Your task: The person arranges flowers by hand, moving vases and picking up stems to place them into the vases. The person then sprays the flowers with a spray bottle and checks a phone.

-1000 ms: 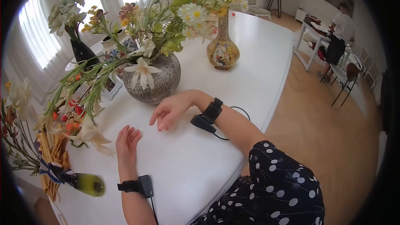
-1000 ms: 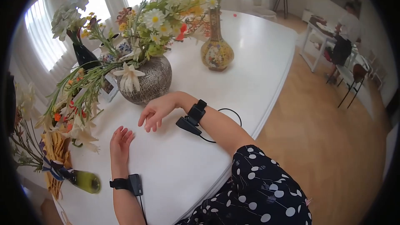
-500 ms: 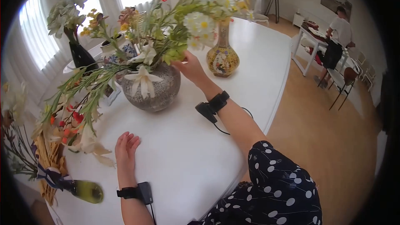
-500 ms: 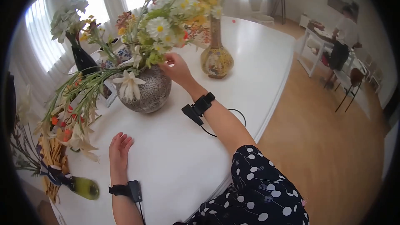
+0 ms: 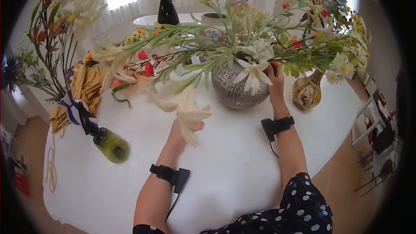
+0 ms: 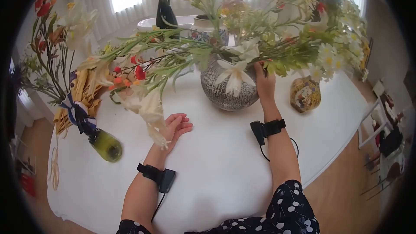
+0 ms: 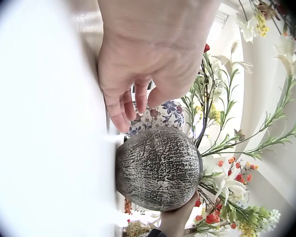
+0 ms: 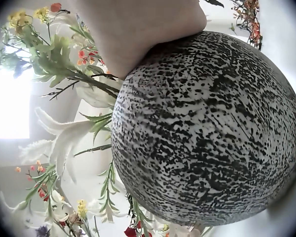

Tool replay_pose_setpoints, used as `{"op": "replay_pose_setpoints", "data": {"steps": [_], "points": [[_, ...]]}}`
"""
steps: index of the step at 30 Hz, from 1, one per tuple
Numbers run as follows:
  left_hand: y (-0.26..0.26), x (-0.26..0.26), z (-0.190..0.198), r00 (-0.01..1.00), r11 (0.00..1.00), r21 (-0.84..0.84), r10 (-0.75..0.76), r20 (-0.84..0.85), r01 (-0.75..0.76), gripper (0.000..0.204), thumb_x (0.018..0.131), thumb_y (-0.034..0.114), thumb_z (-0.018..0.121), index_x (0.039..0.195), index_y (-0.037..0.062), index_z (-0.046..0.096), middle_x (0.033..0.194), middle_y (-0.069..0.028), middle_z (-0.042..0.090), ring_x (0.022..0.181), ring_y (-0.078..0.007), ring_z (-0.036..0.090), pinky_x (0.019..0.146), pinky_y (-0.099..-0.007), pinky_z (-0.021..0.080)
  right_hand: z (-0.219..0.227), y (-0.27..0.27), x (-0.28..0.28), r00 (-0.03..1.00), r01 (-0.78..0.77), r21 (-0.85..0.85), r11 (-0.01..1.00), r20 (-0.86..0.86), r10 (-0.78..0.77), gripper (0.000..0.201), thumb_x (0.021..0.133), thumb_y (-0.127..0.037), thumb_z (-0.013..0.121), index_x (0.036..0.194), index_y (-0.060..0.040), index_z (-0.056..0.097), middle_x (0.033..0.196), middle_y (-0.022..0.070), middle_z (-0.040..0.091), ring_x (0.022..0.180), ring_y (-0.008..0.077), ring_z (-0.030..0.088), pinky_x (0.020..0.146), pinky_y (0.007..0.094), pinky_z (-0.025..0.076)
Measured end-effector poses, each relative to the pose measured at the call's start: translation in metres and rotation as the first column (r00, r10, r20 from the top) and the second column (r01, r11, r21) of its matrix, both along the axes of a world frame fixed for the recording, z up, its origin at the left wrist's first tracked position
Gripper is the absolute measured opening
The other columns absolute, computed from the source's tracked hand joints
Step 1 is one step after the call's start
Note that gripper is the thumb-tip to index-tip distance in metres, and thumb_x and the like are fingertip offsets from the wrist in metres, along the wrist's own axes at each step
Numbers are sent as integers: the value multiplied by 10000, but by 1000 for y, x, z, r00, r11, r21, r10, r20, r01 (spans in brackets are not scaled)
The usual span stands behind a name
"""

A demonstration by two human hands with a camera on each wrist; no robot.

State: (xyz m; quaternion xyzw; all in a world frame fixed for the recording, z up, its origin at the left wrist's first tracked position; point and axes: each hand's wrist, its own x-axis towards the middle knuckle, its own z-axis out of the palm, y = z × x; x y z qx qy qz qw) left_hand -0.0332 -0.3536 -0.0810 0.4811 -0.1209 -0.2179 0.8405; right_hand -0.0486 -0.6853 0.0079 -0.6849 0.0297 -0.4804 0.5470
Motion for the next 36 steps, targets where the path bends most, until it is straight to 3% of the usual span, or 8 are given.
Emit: {"op": "replay_pose_setpoints", "data": {"steps": [5, 8, 13, 15, 18, 25, 30, 36], "points": [[2, 7, -5, 998, 999, 10, -41, -53, 41, 289, 924, 153, 590, 1153, -11, 526, 1038, -157, 605, 899, -282, 650, 816, -373, 568, -1, 0, 0, 997, -30, 12, 999, 73, 29, 244, 936, -205, 588, 1005, 28, 595, 952, 75, 612, 900, 138, 555, 807, 276, 436], [4, -3, 5, 1000, 1000, 14, -17, -6, 17, 307, 955, 186, 524, 1176, -26, 503, 1042, -132, 586, 896, -229, 623, 804, -329, 548, -1, -15, -1, 980, 159, -183, 970, -88, -177, 343, 898, -254, 636, 1058, 44, 578, 1012, 120, 627, 930, 194, 580, 816, 304, 443], [5, -6, 13, 999, 997, 73, -36, -30, 38, 284, 978, 177, 478, 1151, -48, 496, 1036, -106, 540, 883, -181, 597, 800, -296, 538, 2, -12, -4, 993, 89, -117, 989, -73, -98, 442, 878, -305, 645, 1109, 63, 564, 1041, 146, 637, 955, 221, 593, 837, 319, 439], [6, -6, 13, 1000, 998, 64, 18, -9, -17, 277, 972, 180, 486, 1153, -29, 509, 1022, -94, 568, 886, -159, 600, 792, -284, 527, 6, -9, -6, 989, 48, -191, 980, -129, -73, 249, 959, -192, 546, 1109, 3, 508, 1013, 44, 590, 921, 126, 544, 852, 251, 412], [10, 1, 3, 998, 998, 62, -6, 62, 2, 370, 929, 230, 580, 1208, 3, 495, 1108, -133, 581, 941, -244, 635, 771, -363, 571, 12, -11, -10, 952, 81, -140, 987, -283, -119, 415, 822, -284, 690, 1113, -11, 578, 1046, 161, 630, 984, 265, 587, 873, 321, 428], [13, 13, 5, 996, 998, -1, 62, 68, -62, 387, 944, 279, 573, 1236, 35, 498, 1139, -83, 579, 988, -199, 621, 826, -319, 527, 47, 16, -38, 939, -159, -185, 970, -333, 90, 379, 802, -270, 716, 1026, 19, 616, 980, 89, 645, 868, 172, 577, 778, 316, 459], [-9, 16, 59, 960, 942, 280, 113, 256, -185, 470, 947, 301, 564, 1302, 13, 457, 1229, -102, 553, 1091, -192, 575, 907, -322, 469, 52, 17, -41, 964, -165, -318, 934, -253, 84, 324, 808, -235, 713, 1018, -6, 619, 972, 67, 639, 878, 154, 570, 780, 309, 464], [-39, 51, 111, 897, 859, 490, -92, 433, -149, 800, 884, 491, 601, 1425, -15, 300, 1356, -126, 435, 1256, -230, 434, 1020, -360, 357, 52, 11, -37, 978, -158, -286, 945, -178, 110, 342, 819, -248, 702, 1030, 6, 612, 967, 72, 637, 878, 176, 574, 791, 318, 465]]}}
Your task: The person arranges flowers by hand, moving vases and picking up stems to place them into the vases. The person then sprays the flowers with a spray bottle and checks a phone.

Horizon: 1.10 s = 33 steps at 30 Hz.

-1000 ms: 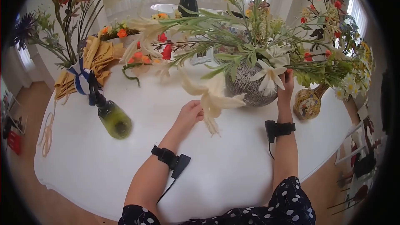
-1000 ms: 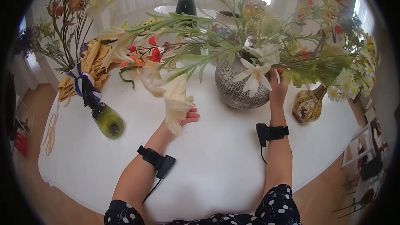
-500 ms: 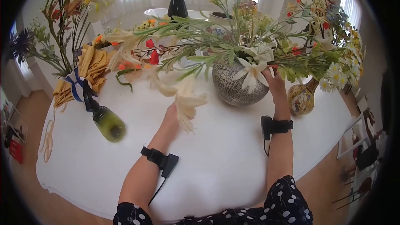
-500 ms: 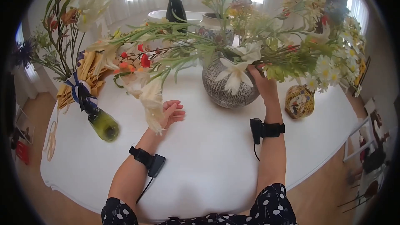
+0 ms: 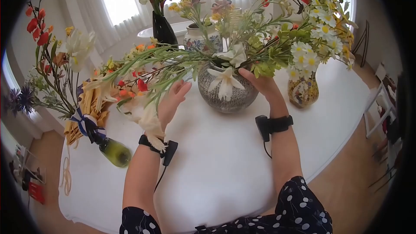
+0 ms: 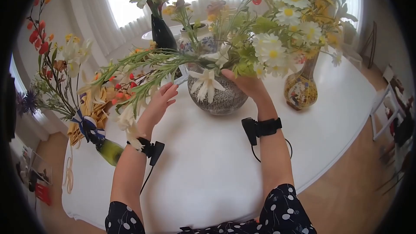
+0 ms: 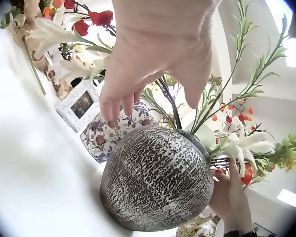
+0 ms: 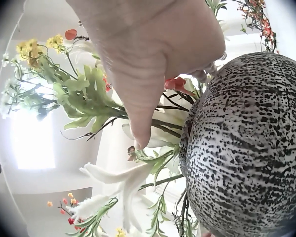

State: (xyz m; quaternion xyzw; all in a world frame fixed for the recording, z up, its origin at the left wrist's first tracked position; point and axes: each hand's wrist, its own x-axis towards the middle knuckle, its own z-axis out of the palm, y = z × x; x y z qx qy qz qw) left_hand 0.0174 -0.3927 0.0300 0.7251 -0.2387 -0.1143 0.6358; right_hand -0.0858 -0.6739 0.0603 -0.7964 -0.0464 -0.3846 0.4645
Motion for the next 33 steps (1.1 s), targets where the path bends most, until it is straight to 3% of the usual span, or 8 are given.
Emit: {"op": "replay_pose_setpoints", "data": {"steps": [7, 10, 12, 16, 19, 22, 28, 33], "points": [[-24, 46, 5, 988, 986, 91, -136, -77, 143, 910, 893, 553, 555, 1482, 11, 123, 1528, -163, 197, 1395, -279, 246, 1111, -431, 247, 0, -11, -3, 992, -19, 87, 996, -119, 30, 409, 819, -303, 725, 1082, -15, 602, 995, 89, 637, 895, 220, 573, 821, 344, 459], [-26, 80, -11, 884, 914, 223, -390, 258, 338, 907, 908, 550, 526, 1499, 53, 49, 1568, -142, 79, 1430, -301, 157, 1140, -457, 190, -12, -21, 6, 990, -87, 160, 983, -96, 103, 384, 833, -316, 722, 1069, -35, 610, 972, 73, 634, 875, 187, 562, 800, 331, 462], [-42, 64, 13, 963, 975, -70, -221, -157, 212, 859, 929, 506, 518, 1510, 98, 35, 1574, -110, 83, 1435, -302, 144, 1138, -468, 194, -16, -25, 13, 1000, -19, -23, 1000, -11, 19, 295, 851, -275, 702, 958, -15, 613, 888, 42, 620, 811, 134, 553, 730, 303, 455], [-46, 72, 27, 976, 977, -111, -192, -99, 181, 834, 930, 467, 542, 1514, 117, 62, 1579, -84, 76, 1440, -286, 135, 1135, -463, 211, -6, -42, 25, 984, -152, -75, 986, -103, 144, 330, 832, -288, 724, 984, -18, 611, 900, 25, 613, 824, 122, 549, 747, 285, 455], [-55, 54, 42, 982, 965, -192, -186, -18, 179, 729, 923, 395, 589, 1485, 120, 216, 1546, -92, 199, 1403, -266, 247, 1103, -437, 277, 13, -35, 19, 956, -224, 83, 971, -173, 235, 308, 804, -217, 711, 1026, -25, 617, 949, 67, 633, 859, 171, 572, 768, 306, 473], [-66, 34, 58, 997, 947, -317, -33, 74, 55, 420, 917, 396, 574, 1126, 32, 575, 1015, -26, 558, 943, -134, 501, 848, -292, 396, 21, -30, 20, 971, -199, 22, 980, -128, 200, 285, 801, -194, 709, 1001, -14, 614, 921, 58, 624, 830, 151, 564, 755, 294, 474], [-64, 54, 82, 966, 973, -117, -175, 190, 199, 316, 851, 212, 585, 1088, 5, 607, 990, -61, 608, 910, -157, 555, 805, -313, 451, 25, -32, 26, 946, -305, 158, 939, -62, 318, 338, 786, -204, 725, 1017, 7, 595, 943, 70, 615, 861, 143, 563, 765, 294, 471], [-59, 24, 116, 896, 907, 407, -265, 356, 107, 397, 800, 336, 636, 1085, 60, 637, 964, -51, 644, 872, -190, 591, 783, -330, 474, 23, -37, 34, 988, -148, 15, 989, -33, 149, 369, 787, -207, 721, 1055, 6, 583, 952, 75, 621, 864, 176, 575, 785, 307, 472]]}}
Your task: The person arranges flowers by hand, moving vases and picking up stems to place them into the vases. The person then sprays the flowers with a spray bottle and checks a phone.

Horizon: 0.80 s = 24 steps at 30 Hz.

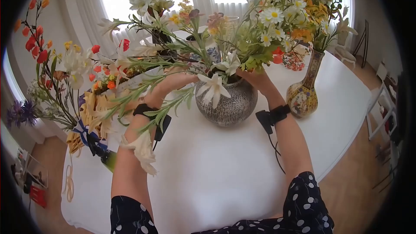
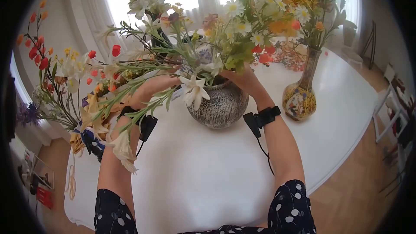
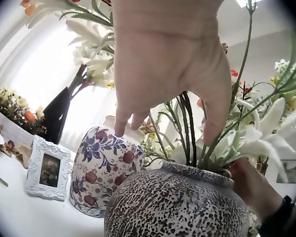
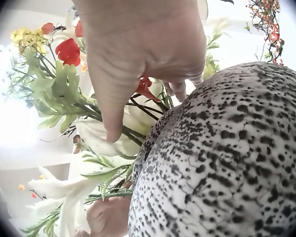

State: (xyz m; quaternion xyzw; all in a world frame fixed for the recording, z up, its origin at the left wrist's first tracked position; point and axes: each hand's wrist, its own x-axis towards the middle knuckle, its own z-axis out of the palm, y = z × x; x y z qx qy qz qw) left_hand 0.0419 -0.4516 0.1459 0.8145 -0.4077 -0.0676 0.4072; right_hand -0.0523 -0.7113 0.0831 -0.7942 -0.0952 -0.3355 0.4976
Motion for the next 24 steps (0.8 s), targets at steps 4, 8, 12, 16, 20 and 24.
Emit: {"op": "replay_pose_setpoints", "data": {"steps": [4, 8, 12, 16, 20, 24], "points": [[-9, -30, 33, 970, 925, 378, -52, 237, -42, 829, 745, 413, 697, 1424, 60, 380, 1243, -208, 525, 1215, -279, 474, 992, -361, 394, 0, 1, 7, 999, 20, -52, 998, 42, -17, 359, 790, -201, 714, 1058, 2, 588, 933, 83, 635, 853, 189, 592, 784, 323, 478], [-14, -40, 29, 987, 955, 292, 7, 162, -54, 814, 735, 416, 698, 1362, -27, 425, 1277, -258, 502, 1236, -328, 455, 1015, -355, 368, 7, 12, 4, 1000, -12, 12, 1000, 28, 12, 309, 792, -186, 707, 1016, 1, 607, 905, 89, 648, 833, 184, 609, 768, 334, 488], [-29, -36, 5, 994, 996, -39, 79, 75, -76, 692, 785, 397, 671, 1252, -88, 510, 1252, -211, 557, 1146, -283, 539, 971, -319, 402, -5, -1, 20, 994, -35, -92, 995, 96, 44, 285, 800, -199, 699, 993, -5, 621, 910, 92, 662, 839, 185, 619, 762, 334, 490], [-36, 30, -41, 960, 999, -10, -38, 277, 42, 573, 845, 367, 647, 1233, -43, 546, 1218, -127, 598, 1078, -209, 575, 920, -306, 430, -11, -16, 32, 996, -8, -116, 993, 87, 18, 294, 808, -210, 693, 1010, -10, 617, 930, 93, 661, 848, 190, 620, 766, 336, 490], [-53, 35, -38, 970, 993, -28, -110, 216, 119, 500, 836, 326, 646, 1210, 4, 565, 1138, -128, 620, 1012, -212, 596, 869, -319, 452, -14, -20, 33, 995, -5, -143, 990, 97, 19, 307, 820, -224, 685, 1034, -16, 612, 956, 95, 660, 860, 198, 621, 772, 339, 490], [-72, 15, -28, 966, 986, -162, 19, 257, 24, 462, 820, 314, 657, 1150, 0, 584, 1076, -136, 636, 970, -231, 614, 840, -334, 464, -21, -29, 37, 994, 18, -202, 979, 110, 4, 321, 831, -239, 676, 1057, -22, 607, 983, 96, 659, 873, 205, 623, 778, 341, 490]]}}
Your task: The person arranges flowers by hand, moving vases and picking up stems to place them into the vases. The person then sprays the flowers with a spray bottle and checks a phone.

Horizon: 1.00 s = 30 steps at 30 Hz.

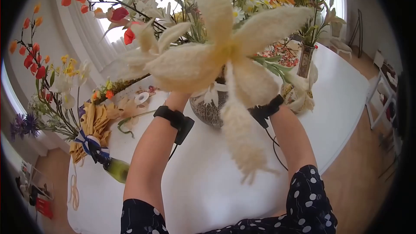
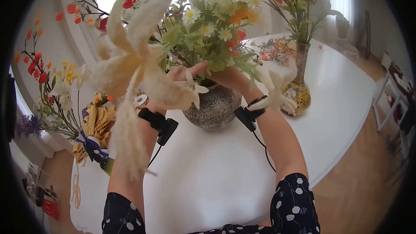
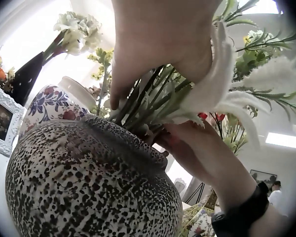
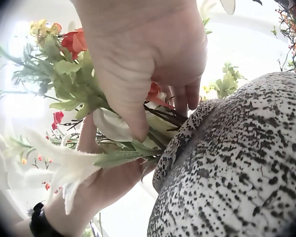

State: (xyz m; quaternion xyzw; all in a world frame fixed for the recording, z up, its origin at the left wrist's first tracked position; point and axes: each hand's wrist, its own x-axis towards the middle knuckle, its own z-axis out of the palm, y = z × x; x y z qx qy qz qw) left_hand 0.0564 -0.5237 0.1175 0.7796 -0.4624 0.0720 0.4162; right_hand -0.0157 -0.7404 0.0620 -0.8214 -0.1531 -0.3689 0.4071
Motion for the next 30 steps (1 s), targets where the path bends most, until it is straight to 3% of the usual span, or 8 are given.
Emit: {"op": "replay_pose_setpoints", "data": {"steps": [12, 14, 16, 22, 23, 27, 29, 30], "points": [[-43, -42, 12, 937, 913, -313, 318, 142, -262, 357, 769, 276, 690, 973, -13, 641, 888, -158, 685, 845, -287, 670, 753, -376, 502, 0, -2, 16, 966, 104, -451, 886, 256, 17, 361, 866, -284, 651, 1126, -41, 591, 1062, 101, 655, 910, 226, 627, 795, 349, 491], [-46, -39, 14, 934, 881, -390, 336, 119, -267, 342, 761, 270, 696, 943, -15, 651, 857, -161, 693, 824, -296, 679, 739, -383, 508, 50, 25, -45, 954, -168, -57, 984, -261, 148, 403, 863, -177, 652, 1210, -17, 522, 1134, 135, 608, 1059, 205, 593, 905, 304, 472], [-45, -39, 14, 966, 838, -507, 256, 39, -201, 344, 751, 281, 713, 958, 12, 662, 882, -148, 695, 792, -297, 680, 713, -392, 512, 39, 25, -39, 936, -331, 211, 920, -48, 348, 384, 864, -193, 630, 1193, -24, 528, 1086, 103, 646, 981, 202, 620, 819, 335, 492], [-33, -62, 28, 990, 887, -445, 82, -118, -126, 389, 783, 233, 701, 1052, -40, 632, 968, -127, 691, 882, -195, 655, 789, -336, 492, 19, -18, -17, 951, -250, 666, 702, 33, 307, 337, 912, -103, 462, 1222, 13, 526, 1140, 87, 617, 1030, 163, 605, 893, 283, 467], [-32, -64, 28, 990, 887, -444, 85, -116, -129, 389, 783, 233, 701, 1052, -40, 632, 968, -127, 691, 882, -195, 655, 789, -336, 492, 18, -14, -15, 969, 34, 559, 828, -222, 111, 350, 923, -100, 379, 1214, -13, 553, 1116, 67, 632, 1021, 161, 611, 871, 286, 472], [-42, -61, 22, 985, 880, -446, 168, -31, -164, 328, 799, 268, 678, 976, -7, 662, 876, -156, 691, 789, -270, 667, 730, -369, 497, 16, -13, 3, 990, 4, -28, 1000, -143, -8, 303, 943, -124, 464, 1216, -51, 572, 1127, 74, 636, 1008, 125, 600, 858, 288, 472], [-42, -55, 22, 990, 898, -434, 115, 77, -71, 335, 798, 256, 675, 994, -14, 651, 891, -160, 686, 829, -285, 659, 758, -377, 490, 17, -12, 12, 963, -168, 165, 972, -183, 198, 297, 927, -61, 479, 1206, -37, 576, 1132, 74, 634, 1016, 110, 591, 852, 274, 475], [-40, -60, 19, 985, 893, -441, 145, 89, -92, 341, 793, 254, 677, 1002, -14, 646, 887, -169, 684, 823, -306, 656, 757, -385, 492, 17, -15, 19, 949, -221, 159, 962, -195, 250, 289, 878, -45, 548, 1167, -39, 563, 1147, 117, 610, 1065, 251, 584, 895, 338, 456]]}}
